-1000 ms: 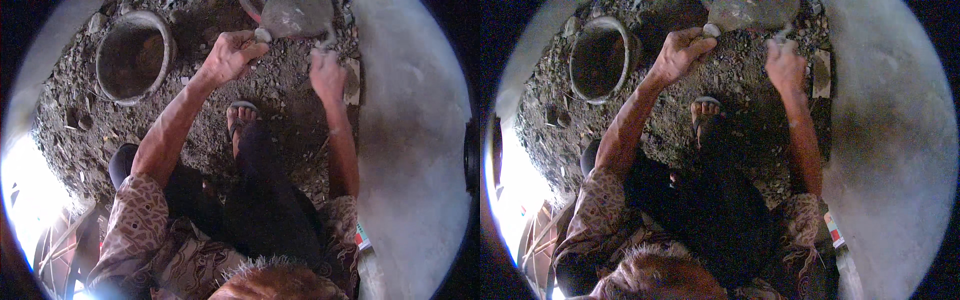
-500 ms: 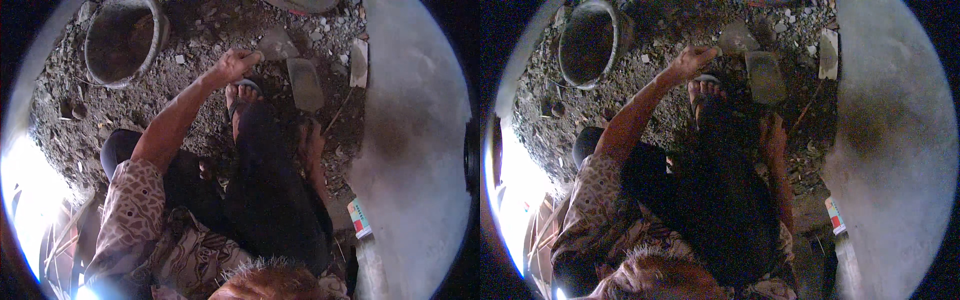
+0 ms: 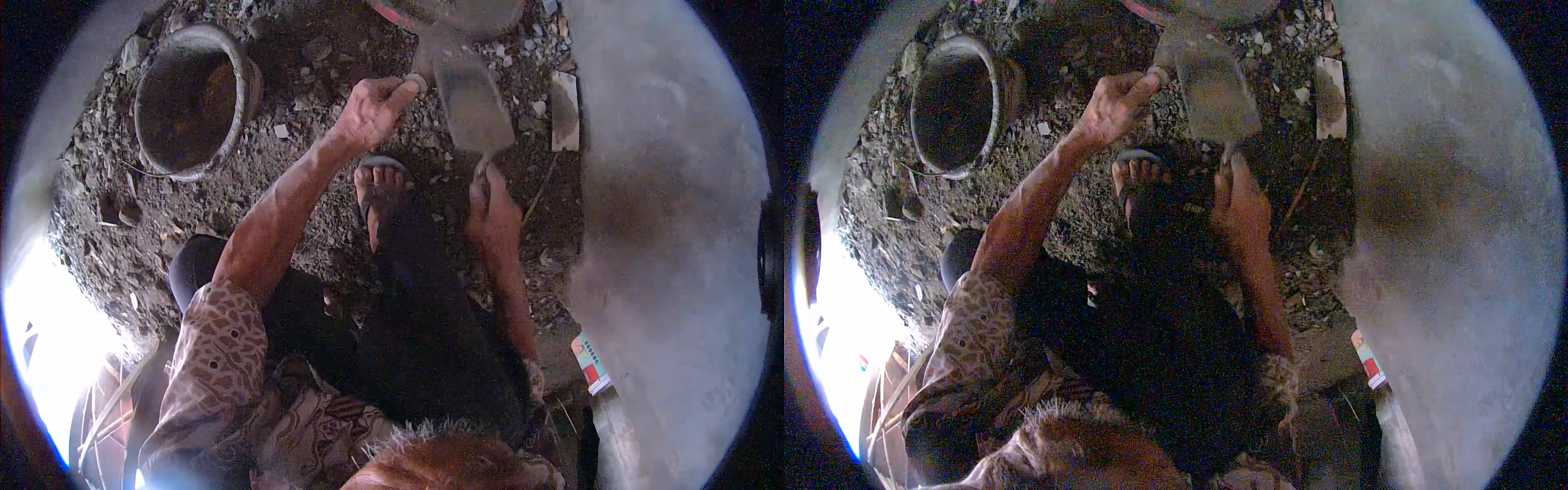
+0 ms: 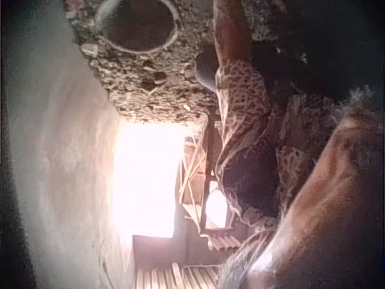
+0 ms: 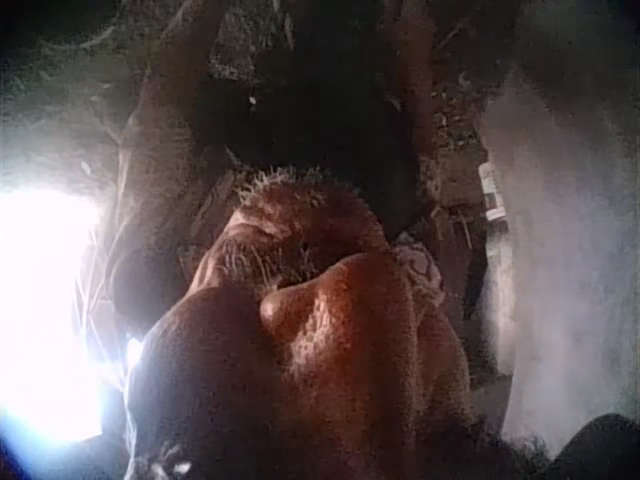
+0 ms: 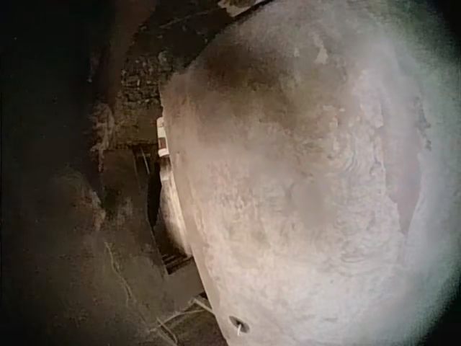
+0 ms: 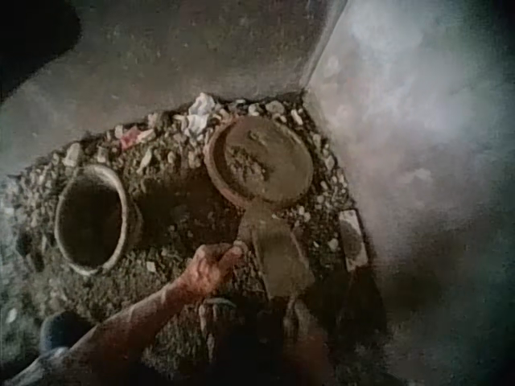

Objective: Applying mortar to a curved surface or wall using a trowel.

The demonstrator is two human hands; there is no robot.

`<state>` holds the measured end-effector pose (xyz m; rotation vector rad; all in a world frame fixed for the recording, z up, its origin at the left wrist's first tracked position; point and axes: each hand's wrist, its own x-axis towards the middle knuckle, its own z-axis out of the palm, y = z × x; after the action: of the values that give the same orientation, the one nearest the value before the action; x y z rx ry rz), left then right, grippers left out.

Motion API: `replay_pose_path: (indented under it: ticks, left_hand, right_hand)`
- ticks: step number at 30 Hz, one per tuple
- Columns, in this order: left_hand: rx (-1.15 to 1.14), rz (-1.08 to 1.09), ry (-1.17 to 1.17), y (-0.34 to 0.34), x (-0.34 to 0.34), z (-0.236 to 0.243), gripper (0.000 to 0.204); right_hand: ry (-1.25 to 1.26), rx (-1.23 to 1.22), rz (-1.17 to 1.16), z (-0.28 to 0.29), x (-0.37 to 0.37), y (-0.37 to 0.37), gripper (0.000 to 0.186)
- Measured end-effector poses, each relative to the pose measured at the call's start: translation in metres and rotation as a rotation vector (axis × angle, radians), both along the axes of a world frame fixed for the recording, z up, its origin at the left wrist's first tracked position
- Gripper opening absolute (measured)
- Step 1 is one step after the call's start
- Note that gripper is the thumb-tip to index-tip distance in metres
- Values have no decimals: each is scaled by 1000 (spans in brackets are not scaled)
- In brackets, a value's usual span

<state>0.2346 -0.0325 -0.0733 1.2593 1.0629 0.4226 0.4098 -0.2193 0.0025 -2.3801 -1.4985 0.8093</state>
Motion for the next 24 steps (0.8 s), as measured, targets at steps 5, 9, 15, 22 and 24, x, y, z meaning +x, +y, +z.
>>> replay_pose_path:
  ticks: [5,9,15,22,24]
  left_hand:
    - [168,-7,24,10,-7,5,54]
    - [122,-85,91,16,-8,3,48]
    - [368,-83,-13,30,-12,10,37]
    - [399,-134,-102,28,-3,28,36]
    - [143,-53,-15,43,-10,38,44]
  right_hand:
    - [74,148,20,7,8,27,37]
    - [155,31,29,9,12,29,34]
    - [147,213,22,26,-10,52,35]
    - [7,486,-24,24,39,109,39]
    - [-109,514,-49,15,61,105,45]
